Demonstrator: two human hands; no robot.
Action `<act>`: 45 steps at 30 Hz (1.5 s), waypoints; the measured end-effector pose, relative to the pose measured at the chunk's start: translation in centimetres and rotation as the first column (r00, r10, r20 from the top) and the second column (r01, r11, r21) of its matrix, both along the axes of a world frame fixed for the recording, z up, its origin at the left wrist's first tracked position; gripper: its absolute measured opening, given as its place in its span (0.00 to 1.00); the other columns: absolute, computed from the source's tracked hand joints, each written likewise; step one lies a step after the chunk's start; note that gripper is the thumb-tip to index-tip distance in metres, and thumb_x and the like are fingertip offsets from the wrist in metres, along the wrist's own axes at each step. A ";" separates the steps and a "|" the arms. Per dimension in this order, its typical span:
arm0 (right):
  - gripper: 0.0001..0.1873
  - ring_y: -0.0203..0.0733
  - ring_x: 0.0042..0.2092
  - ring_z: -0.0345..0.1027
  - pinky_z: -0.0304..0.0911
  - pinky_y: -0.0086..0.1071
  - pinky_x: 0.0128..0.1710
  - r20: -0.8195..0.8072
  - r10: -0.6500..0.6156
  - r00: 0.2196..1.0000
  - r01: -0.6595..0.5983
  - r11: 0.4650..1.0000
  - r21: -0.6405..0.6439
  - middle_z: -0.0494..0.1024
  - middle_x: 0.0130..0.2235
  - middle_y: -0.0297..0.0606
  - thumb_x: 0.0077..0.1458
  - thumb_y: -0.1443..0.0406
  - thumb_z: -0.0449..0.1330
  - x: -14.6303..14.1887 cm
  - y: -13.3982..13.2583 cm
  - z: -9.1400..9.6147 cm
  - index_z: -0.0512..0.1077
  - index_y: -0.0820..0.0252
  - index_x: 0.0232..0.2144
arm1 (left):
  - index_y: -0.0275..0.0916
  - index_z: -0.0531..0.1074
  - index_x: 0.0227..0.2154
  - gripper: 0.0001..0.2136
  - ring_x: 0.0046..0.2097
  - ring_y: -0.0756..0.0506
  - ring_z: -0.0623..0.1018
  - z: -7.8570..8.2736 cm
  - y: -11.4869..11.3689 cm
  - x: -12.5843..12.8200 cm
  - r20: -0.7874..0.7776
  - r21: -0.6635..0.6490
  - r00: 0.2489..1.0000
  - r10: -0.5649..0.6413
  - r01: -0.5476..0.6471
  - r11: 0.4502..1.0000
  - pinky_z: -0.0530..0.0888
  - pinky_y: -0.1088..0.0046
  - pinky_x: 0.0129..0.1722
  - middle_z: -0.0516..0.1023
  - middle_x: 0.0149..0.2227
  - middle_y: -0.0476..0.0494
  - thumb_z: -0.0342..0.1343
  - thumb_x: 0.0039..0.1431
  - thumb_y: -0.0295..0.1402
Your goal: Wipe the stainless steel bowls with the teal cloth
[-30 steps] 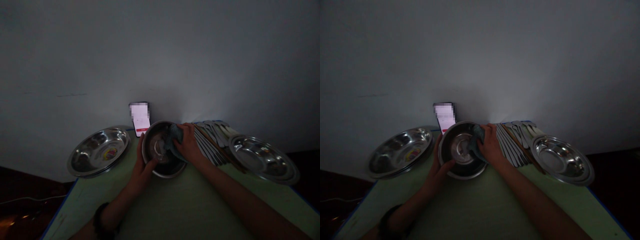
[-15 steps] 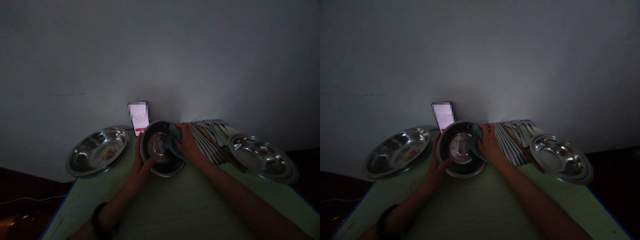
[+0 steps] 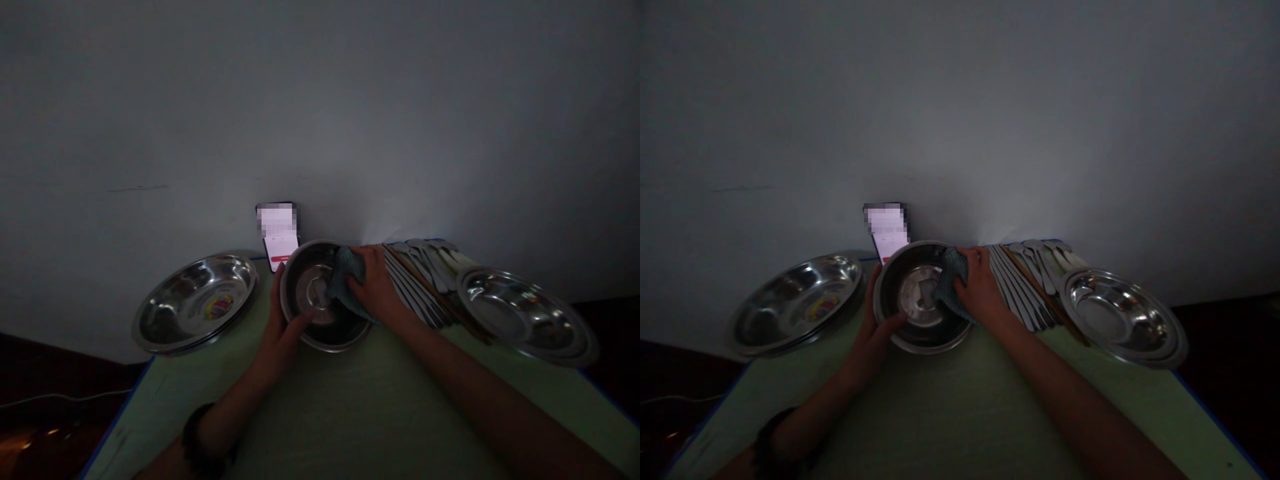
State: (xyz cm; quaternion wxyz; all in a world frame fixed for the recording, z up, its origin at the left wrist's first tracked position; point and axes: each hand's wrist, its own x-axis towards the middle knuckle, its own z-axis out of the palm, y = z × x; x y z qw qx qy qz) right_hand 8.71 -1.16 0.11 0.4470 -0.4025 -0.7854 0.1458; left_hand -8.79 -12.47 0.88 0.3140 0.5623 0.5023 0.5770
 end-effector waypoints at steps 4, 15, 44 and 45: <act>0.25 0.50 0.54 0.58 0.56 0.49 0.58 0.011 -0.006 1.000 0.006 1.000 -0.015 0.60 0.50 0.47 0.49 0.71 0.57 0.1 0.0 0.0 0.60 0.60 0.51 | 0.54 0.41 0.65 0.38 0.67 0.36 0.52 0.0 0.1 -0.1 -0.005 -0.008 1.000 0.002 -0.002 1.000 0.50 0.51 0.65 0.51 0.67 0.46 0.57 0.56 0.38; 0.23 0.51 0.54 0.61 0.58 0.51 0.56 -0.009 0.009 1.000 -0.009 1.000 -0.003 0.65 0.50 0.47 0.51 0.69 0.55 0.1 0.2 -0.2 0.59 0.58 0.51 | 0.54 0.42 0.64 0.38 0.67 0.37 0.51 -0.2 0.2 -0.2 0.003 -0.007 1.000 -0.002 0.002 1.000 0.50 0.51 0.65 0.52 0.67 0.47 0.57 0.56 0.38; 0.27 0.53 0.53 0.64 0.59 0.53 0.54 0.072 -0.038 0.997 0.041 0.998 -0.037 0.68 0.50 0.47 0.49 0.67 0.57 -0.1 0.0 -0.1 0.57 0.58 0.52 | 0.53 0.42 0.65 0.37 0.67 0.35 0.51 0.4 0.0 0.2 -0.026 0.022 1.000 -0.014 0.015 1.000 0.50 0.50 0.64 0.50 0.67 0.45 0.56 0.57 0.39; 0.27 0.54 0.53 0.64 0.60 0.53 0.53 0.080 -0.043 0.996 0.046 0.998 -0.036 0.68 0.50 0.47 0.49 0.68 0.57 -0.1 -0.1 -0.1 0.57 0.57 0.52 | 0.52 0.42 0.65 0.37 0.67 0.35 0.51 0.5 0.0 0.2 -0.026 0.017 1.000 -0.011 0.012 1.000 0.50 0.50 0.64 0.50 0.67 0.44 0.56 0.57 0.39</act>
